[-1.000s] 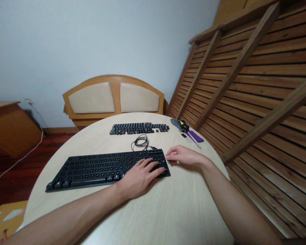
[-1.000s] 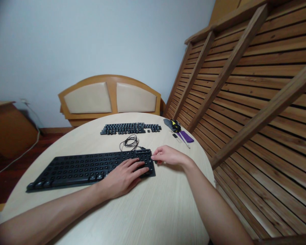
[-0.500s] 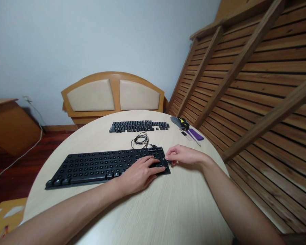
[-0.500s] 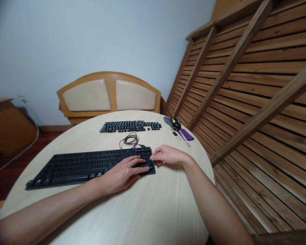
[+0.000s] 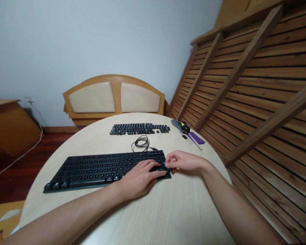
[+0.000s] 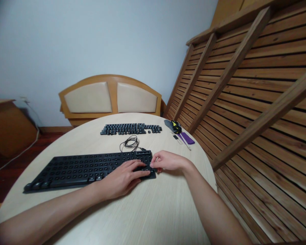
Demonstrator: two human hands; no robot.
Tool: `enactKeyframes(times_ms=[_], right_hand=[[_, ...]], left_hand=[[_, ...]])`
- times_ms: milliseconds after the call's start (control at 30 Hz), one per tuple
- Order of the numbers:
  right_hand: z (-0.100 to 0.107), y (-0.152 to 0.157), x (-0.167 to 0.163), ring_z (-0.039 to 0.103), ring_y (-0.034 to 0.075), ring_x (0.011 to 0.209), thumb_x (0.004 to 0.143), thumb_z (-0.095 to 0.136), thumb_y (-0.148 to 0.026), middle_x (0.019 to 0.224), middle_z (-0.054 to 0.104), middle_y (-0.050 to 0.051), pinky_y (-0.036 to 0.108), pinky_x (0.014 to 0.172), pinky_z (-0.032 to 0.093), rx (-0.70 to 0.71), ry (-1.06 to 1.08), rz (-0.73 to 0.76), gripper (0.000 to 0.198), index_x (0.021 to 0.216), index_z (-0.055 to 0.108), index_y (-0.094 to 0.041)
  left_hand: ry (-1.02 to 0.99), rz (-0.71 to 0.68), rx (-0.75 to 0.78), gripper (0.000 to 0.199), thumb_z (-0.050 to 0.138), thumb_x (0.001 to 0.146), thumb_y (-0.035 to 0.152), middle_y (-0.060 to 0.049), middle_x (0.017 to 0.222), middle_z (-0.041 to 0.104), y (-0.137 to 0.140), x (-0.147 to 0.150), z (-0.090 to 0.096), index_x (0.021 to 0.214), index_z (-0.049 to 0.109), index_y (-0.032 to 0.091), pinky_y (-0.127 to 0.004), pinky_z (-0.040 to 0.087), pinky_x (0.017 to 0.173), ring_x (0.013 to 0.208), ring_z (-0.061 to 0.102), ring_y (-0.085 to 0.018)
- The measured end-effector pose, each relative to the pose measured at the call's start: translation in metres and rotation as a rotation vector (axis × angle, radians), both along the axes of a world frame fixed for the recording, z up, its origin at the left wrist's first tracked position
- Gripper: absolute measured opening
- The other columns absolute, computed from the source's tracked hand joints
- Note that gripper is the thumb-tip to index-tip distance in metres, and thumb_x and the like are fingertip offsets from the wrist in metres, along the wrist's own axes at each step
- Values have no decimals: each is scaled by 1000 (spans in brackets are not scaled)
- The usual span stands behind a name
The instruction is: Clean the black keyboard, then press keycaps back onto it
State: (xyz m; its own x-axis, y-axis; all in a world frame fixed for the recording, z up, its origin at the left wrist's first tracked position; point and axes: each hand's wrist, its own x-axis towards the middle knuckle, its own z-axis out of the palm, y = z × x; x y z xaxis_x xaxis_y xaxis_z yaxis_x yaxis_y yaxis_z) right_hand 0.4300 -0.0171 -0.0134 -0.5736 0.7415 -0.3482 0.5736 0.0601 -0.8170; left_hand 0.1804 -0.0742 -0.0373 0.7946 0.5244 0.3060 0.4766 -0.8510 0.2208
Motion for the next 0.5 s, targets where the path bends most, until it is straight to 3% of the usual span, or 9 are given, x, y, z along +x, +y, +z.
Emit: enactKeyframes(times_ms=[300, 500], right_hand=[[1, -2, -3, 57, 13, 58, 79, 72, -50, 63, 65, 1, 24, 53, 38, 11, 5, 23, 36, 83, 64, -15], [2, -3, -4, 54, 12, 57, 80, 70, -44, 63, 64, 1, 23, 51, 35, 57, -25, 38, 30, 80, 62, -16]], left_hand=[[-30, 2, -24, 46, 57, 93, 14, -8, 132, 57, 1, 0, 1, 137, 57, 28, -48, 46, 104, 126, 51, -27], [-15, 17, 23, 37, 53, 99, 21, -9, 132, 57, 0, 1, -4, 135, 58, 27, -48, 47, 104, 126, 52, -26]])
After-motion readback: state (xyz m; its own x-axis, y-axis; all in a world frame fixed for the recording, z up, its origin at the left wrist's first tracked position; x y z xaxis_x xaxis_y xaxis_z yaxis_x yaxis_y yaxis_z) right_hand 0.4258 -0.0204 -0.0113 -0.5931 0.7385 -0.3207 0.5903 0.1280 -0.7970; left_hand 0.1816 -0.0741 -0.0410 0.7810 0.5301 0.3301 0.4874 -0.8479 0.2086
